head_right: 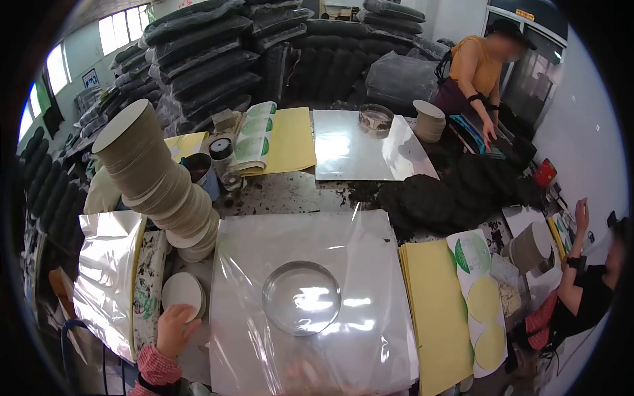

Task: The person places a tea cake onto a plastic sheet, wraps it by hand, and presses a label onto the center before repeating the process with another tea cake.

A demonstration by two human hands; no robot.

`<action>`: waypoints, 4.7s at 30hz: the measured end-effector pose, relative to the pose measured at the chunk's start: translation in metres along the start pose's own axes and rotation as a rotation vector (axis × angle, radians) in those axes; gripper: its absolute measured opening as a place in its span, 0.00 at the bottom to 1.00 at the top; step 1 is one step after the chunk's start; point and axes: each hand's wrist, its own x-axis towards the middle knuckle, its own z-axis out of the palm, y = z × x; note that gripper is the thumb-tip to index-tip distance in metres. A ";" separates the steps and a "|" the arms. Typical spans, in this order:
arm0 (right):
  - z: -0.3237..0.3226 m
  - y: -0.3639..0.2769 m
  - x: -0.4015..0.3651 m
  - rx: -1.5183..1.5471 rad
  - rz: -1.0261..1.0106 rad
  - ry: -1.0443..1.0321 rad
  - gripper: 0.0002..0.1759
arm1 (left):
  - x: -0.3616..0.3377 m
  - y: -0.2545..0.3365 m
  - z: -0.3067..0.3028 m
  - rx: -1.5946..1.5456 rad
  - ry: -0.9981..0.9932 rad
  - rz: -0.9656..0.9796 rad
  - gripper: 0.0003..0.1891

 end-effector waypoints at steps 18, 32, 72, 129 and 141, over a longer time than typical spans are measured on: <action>-0.365 0.115 0.234 -1.176 0.218 0.836 0.46 | -0.004 -0.081 0.068 0.684 0.139 -0.328 0.32; -0.348 0.147 0.267 -1.272 0.247 0.567 0.36 | 0.026 -0.028 0.000 0.468 -0.136 -0.486 0.28; -0.101 -0.048 0.200 -0.501 -0.586 0.291 0.18 | 0.152 0.086 0.097 -0.669 0.381 -0.009 0.28; -0.144 -0.021 0.081 0.148 0.574 0.357 0.30 | 0.011 0.066 0.025 -1.203 -0.245 -0.740 0.15; -0.147 0.064 0.125 -0.269 0.058 0.571 0.38 | 0.040 0.056 0.095 0.087 0.404 0.192 0.39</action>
